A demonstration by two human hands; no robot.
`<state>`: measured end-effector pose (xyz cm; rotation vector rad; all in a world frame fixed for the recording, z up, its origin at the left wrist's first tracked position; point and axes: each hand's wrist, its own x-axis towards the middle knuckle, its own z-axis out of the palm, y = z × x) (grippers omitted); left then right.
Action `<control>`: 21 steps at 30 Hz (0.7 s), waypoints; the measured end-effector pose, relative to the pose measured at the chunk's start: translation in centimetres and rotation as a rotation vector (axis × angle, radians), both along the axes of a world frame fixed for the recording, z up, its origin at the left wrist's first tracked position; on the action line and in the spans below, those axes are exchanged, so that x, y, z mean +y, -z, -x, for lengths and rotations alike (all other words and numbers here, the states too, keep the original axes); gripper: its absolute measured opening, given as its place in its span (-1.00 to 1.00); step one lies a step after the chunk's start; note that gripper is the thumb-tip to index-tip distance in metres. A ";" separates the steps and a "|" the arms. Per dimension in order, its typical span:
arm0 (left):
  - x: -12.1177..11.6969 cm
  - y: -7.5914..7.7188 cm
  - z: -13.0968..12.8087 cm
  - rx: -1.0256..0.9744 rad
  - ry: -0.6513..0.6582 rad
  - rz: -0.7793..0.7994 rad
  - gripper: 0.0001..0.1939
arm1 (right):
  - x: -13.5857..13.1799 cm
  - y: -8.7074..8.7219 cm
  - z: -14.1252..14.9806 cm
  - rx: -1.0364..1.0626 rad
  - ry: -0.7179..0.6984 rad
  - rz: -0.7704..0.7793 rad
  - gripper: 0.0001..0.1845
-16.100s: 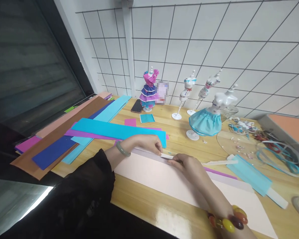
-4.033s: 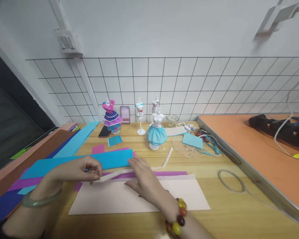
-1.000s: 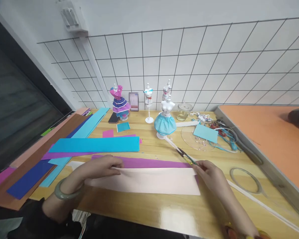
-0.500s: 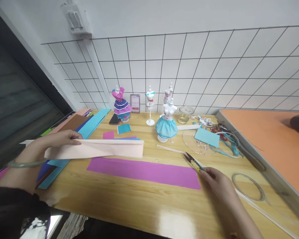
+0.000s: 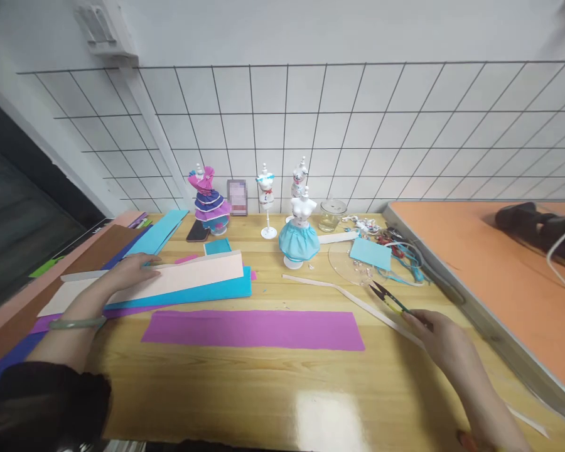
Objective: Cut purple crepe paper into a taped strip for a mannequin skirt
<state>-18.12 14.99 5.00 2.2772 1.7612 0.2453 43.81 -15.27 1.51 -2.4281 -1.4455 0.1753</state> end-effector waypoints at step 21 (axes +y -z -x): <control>-11.3 0.8 -25.6 -0.212 0.820 -0.113 -0.60 | 5.3 0.0 7.0 -0.115 -0.449 -0.175 -0.67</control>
